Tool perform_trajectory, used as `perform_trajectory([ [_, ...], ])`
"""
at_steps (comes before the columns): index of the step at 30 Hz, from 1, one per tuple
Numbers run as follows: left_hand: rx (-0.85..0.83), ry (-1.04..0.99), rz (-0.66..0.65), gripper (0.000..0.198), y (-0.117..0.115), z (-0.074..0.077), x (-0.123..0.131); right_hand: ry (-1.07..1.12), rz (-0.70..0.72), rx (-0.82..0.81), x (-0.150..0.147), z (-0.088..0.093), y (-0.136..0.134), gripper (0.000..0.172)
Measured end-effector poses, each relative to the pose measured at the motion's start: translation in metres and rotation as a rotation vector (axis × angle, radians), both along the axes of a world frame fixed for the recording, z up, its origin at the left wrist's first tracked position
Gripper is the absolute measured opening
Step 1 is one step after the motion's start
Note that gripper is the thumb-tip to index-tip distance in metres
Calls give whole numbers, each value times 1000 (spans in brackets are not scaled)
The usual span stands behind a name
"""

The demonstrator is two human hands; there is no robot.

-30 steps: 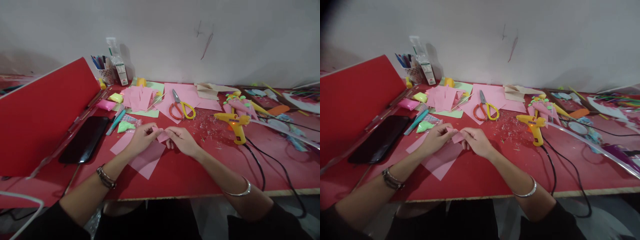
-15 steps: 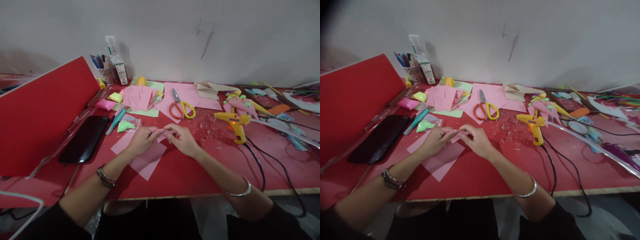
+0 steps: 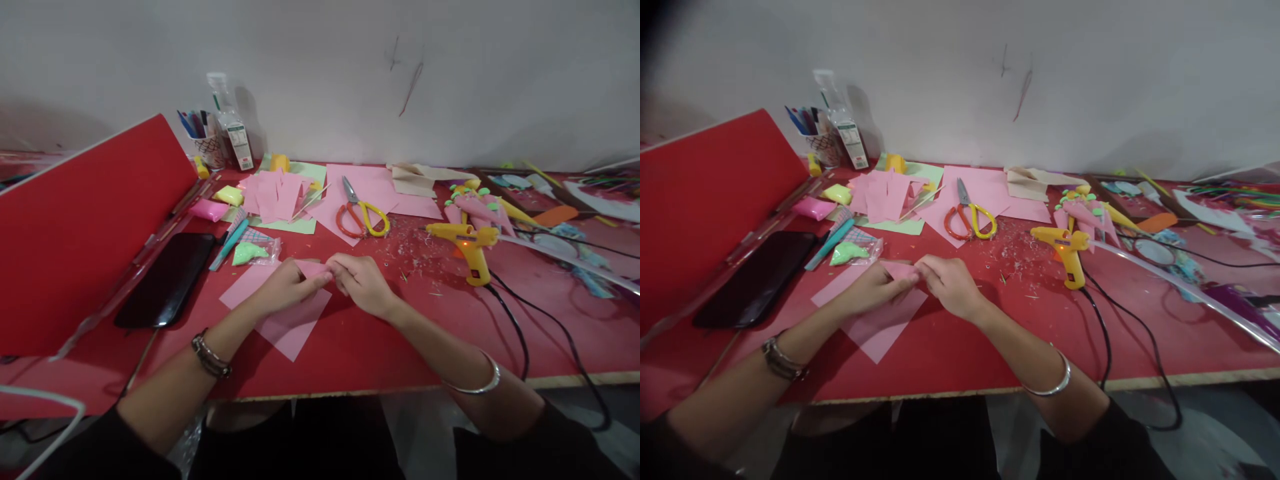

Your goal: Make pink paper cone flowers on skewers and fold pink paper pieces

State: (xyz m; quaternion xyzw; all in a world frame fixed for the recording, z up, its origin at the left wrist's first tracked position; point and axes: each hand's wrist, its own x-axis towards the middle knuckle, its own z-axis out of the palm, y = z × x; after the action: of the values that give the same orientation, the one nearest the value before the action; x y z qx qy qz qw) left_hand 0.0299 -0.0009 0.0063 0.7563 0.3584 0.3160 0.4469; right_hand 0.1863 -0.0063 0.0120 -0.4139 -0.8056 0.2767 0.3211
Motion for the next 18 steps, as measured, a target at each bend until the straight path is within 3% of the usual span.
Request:
perform_trajectory([
  [3, -18, 29, -54, 48, 0, -1, -1, 91, -11, -107, -2, 0, -1, 30],
  [8, -25, -62, 171, 50, 0, -1, 0, 202, -34, -229, -5, -1, -2, 27],
  [11, -46, -140, 231, 47, 0, 1, 1, 193, -30, -192, -6, 0, -3, 24],
  [18, -51, -123, 227, 50, 0, 0, -1, 137, 14, -119, -4, -3, -2, 17],
])
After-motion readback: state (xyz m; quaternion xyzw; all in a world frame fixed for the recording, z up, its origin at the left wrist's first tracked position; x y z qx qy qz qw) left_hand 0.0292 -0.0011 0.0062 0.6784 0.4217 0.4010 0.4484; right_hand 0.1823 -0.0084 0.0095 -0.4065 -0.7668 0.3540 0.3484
